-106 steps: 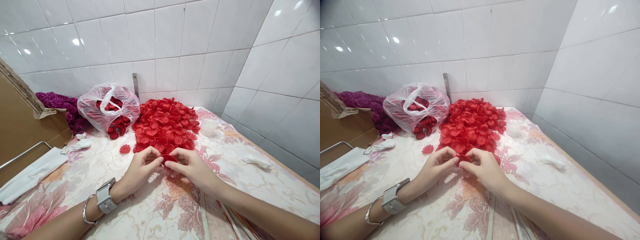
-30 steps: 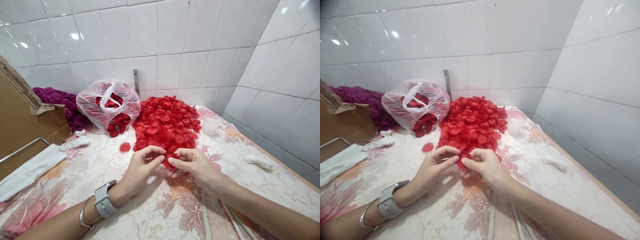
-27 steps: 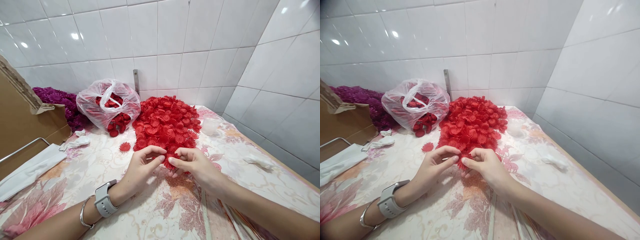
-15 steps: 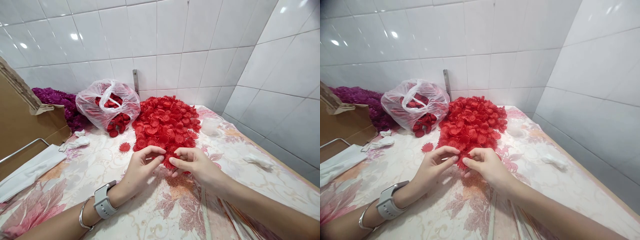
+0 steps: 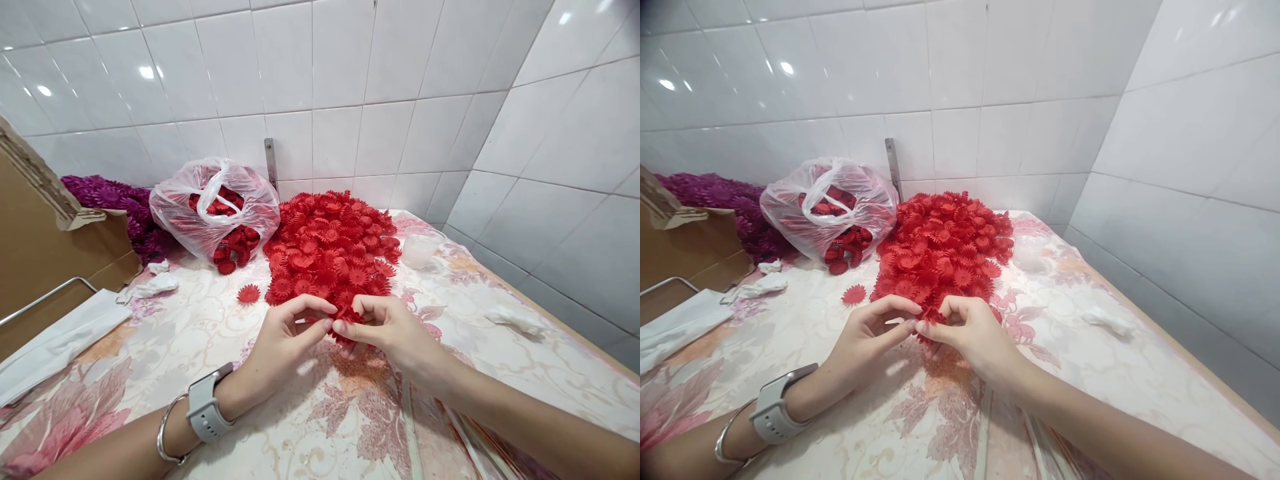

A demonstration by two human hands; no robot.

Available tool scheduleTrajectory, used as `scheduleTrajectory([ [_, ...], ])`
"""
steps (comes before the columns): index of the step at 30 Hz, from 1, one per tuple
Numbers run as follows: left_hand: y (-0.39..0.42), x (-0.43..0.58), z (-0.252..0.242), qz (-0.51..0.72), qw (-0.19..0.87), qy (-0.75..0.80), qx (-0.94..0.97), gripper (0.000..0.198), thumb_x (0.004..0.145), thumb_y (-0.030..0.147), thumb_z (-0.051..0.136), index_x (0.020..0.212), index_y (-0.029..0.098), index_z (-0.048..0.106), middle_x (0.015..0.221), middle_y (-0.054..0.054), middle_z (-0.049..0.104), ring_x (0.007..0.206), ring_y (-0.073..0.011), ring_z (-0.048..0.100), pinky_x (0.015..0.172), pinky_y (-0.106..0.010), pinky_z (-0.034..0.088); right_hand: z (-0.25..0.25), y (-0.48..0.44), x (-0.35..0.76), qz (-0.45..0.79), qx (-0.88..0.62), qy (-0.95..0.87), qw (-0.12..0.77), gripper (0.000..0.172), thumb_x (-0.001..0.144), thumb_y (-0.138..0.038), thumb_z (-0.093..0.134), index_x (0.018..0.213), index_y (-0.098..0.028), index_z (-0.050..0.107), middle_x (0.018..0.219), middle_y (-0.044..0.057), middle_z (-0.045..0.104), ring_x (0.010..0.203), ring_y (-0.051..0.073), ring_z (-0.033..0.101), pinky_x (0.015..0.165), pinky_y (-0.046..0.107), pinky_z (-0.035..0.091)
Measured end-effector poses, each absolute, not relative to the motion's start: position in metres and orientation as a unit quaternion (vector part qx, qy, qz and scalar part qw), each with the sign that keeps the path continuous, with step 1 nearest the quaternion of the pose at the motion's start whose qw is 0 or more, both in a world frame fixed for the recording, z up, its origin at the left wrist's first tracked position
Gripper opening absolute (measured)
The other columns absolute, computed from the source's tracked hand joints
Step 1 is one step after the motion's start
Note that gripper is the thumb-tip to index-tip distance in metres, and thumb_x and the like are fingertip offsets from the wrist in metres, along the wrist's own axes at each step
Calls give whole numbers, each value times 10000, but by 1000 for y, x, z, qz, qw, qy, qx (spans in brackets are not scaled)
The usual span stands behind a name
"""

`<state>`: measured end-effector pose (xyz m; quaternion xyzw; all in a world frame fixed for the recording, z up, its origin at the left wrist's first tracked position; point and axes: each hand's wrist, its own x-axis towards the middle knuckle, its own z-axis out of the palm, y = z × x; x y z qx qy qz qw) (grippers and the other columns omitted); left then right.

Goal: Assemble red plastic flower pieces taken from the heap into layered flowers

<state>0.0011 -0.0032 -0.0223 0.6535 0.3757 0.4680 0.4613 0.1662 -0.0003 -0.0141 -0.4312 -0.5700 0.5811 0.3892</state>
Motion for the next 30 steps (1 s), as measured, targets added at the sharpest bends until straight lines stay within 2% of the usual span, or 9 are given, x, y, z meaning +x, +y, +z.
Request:
scheduleTrajectory([
  [3, -6, 2, -20, 461, 480, 399, 631, 75, 765, 255, 597, 794, 189, 620, 791, 6, 621, 736, -116, 566, 662, -212, 455, -15, 0, 167, 521, -448, -615, 386, 273, 664, -313, 674, 574, -173, 458, 555, -29, 560, 494, 94, 504, 453, 207, 350],
  [8, -10, 6, -18, 419, 497, 430, 626, 182, 677, 302, 671, 651, 158, 562, 671, 15, 557, 626, -117, 542, 583, -221, 449, -11, -5, 166, 295, -509, -719, 371, 260, 638, -111, 596, 521, -192, 379, 481, -61, 422, 472, 88, 369, 455, 221, 254],
  [11, -9, 7, -19, 402, 501, 444, 625, 104, 687, 237, 634, 652, 154, 582, 657, 9, 572, 633, -127, 551, 597, -231, 450, -9, -9, 164, 252, -494, -750, 360, 259, 652, -148, 619, 538, -195, 391, 508, -48, 478, 486, 99, 399, 479, 231, 276],
  [16, -6, 5, -19, 428, 586, 425, 541, 31, 715, 173, 564, 692, 160, 580, 686, 13, 570, 658, -112, 546, 629, -240, 466, -7, -6, 166, 308, -475, -746, 351, 173, 763, -323, 581, 672, -199, 502, 639, -15, 575, 568, 124, 483, 533, 247, 343],
  [18, -5, 5, -18, 439, 622, 413, 500, 46, 707, 181, 580, 678, 165, 548, 660, 34, 532, 623, -98, 527, 616, -244, 473, -9, -3, 167, 368, -467, -710, 378, 187, 806, -339, 525, 686, -197, 507, 638, -17, 558, 570, 121, 507, 536, 248, 369],
  [21, -5, 6, -17, 444, 648, 391, 478, 93, 705, 194, 592, 667, 175, 510, 638, 52, 498, 590, -86, 515, 589, -232, 464, -13, 2, 168, 493, -448, -612, 427, 227, 793, -383, 537, 687, -187, 493, 600, -23, 537, 549, 125, 554, 520, 249, 424],
  [26, 0, 4, -16, 482, 601, 386, 507, 118, 706, 181, 577, 630, 172, 487, 658, 39, 541, 638, -90, 530, 621, -215, 442, -16, 9, 170, 565, -445, -489, 494, 285, 734, -424, 606, 676, -176, 479, 572, -15, 563, 515, 111, 563, 521, 238, 443],
  [30, 13, -7, -15, 548, 522, 423, 498, 101, 680, 207, 603, 666, 163, 512, 693, 23, 565, 688, -108, 551, 703, -250, 443, -12, 15, 173, 579, -455, -445, 510, 254, 703, -362, 643, 673, -169, 480, 569, -6, 565, 490, 86, 526, 491, 211, 409],
])
